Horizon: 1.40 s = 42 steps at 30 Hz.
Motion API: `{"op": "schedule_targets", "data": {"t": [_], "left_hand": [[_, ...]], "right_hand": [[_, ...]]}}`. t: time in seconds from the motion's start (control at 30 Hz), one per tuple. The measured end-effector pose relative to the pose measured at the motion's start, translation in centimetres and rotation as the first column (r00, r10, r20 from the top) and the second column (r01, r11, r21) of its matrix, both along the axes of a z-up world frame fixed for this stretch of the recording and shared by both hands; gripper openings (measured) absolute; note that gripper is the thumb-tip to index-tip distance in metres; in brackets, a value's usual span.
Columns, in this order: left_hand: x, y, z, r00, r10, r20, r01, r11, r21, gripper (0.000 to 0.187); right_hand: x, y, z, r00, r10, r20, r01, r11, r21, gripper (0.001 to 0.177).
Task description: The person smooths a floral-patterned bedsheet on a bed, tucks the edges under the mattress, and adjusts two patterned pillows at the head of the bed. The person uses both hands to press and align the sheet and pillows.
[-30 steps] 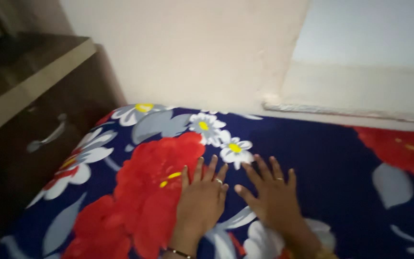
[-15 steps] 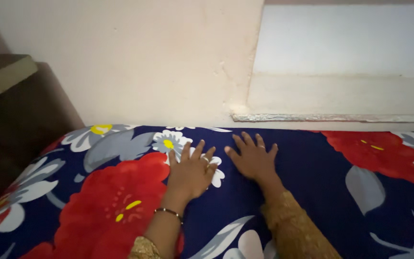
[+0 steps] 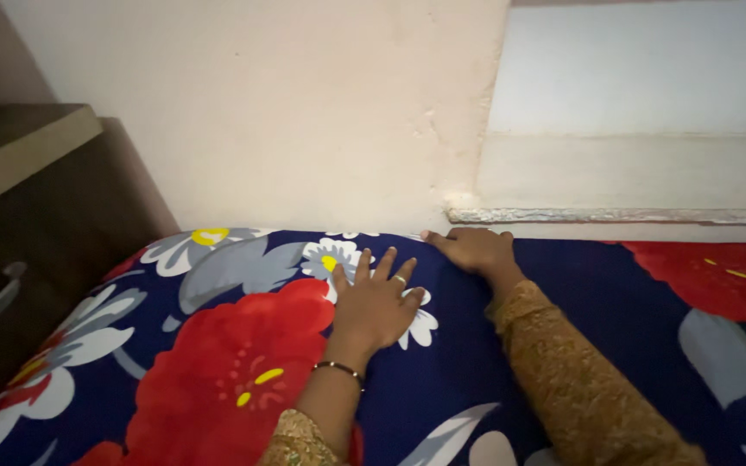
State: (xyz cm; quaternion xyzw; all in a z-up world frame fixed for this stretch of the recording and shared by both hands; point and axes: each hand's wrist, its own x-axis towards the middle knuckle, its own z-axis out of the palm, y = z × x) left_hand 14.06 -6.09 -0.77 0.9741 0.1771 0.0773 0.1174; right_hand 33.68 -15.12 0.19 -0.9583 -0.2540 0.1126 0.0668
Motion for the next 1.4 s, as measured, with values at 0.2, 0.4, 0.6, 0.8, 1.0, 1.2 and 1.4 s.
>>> {"op": "schedule_targets", "data": {"t": [0.2,0.4,0.6,0.8,1.0,1.2,1.4], "left_hand": [[0.0,0.3,0.1,1.0,0.002,0.003,-0.002,1.0,0.009,0.064],[1.0,0.6,-0.3,0.999,0.021,-0.028,-0.021,1.0,0.009,0.065],[0.9,0.1,0.6,0.998,0.031,-0.048,-0.028,0.998,0.052,0.064],[0.0,-5.2,3.3,0.974,-0.217,0.063,0.207,0.968,0.141,0.065],[1.8,-12.2,1.7,0.923,-0.382,-0.039,0.38,0.924,-0.051,0.063],[8.3,-11.1,0.6,0.966,-0.255,-0.038,0.254,0.967,-0.025,0.067],[11.8,-8.4,-0.3,0.979,-0.202,-0.012,0.202,0.979,-0.039,0.069]], "right_hand": [[-2.0,-3.3,-0.2,0.952,0.211,0.224,-0.233,0.97,0.076,0.087],[-10.4,-19.0,0.7,0.902,0.422,0.09,-0.404,0.899,-0.169,0.091],[-6.5,-21.7,-0.2,0.955,0.254,0.156,-0.24,0.965,-0.106,0.087],[-0.8,-18.9,-1.7,0.945,0.152,0.289,-0.151,0.988,-0.025,0.083],[1.8,-17.5,-2.5,0.944,0.069,0.324,-0.1,0.992,0.08,0.081],[5.2,-16.1,-1.8,0.971,0.021,0.24,-0.037,0.997,0.062,0.081],[6.1,-16.3,-1.2,0.973,-0.02,0.232,-0.018,0.987,0.162,0.079]]}}
